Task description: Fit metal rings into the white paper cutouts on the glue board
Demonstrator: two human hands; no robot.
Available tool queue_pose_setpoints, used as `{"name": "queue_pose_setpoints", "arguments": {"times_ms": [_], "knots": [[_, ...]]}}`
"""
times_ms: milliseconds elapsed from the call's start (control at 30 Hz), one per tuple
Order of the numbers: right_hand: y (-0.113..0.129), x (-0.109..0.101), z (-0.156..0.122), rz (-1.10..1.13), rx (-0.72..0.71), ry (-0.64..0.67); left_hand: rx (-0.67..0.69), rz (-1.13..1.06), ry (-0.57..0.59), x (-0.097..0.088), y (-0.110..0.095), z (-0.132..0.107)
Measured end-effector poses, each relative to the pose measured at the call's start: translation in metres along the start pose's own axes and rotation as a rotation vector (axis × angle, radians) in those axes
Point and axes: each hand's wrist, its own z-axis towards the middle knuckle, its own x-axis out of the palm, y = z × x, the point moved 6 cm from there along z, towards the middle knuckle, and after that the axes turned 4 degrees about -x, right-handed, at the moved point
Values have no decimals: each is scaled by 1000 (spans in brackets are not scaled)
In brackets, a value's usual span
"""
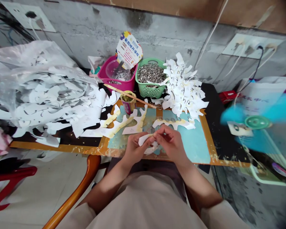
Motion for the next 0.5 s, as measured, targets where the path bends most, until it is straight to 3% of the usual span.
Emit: {"name": "queue_pose_setpoints", "arguments": {"times_ms": [67, 167, 333, 500], "knots": [[-7, -1, 4, 122, 88, 28, -44, -76, -38, -1, 8, 1], [-11, -8, 6, 196, 110, -15, -100, -165, -103, -1, 18, 2], [-9, -12, 4, -10, 96, 18, -117, -248, -184, -3, 24, 1], [-12, -4, 1, -38, 57, 74, -148, -348, -227, -1, 23, 3]]}}
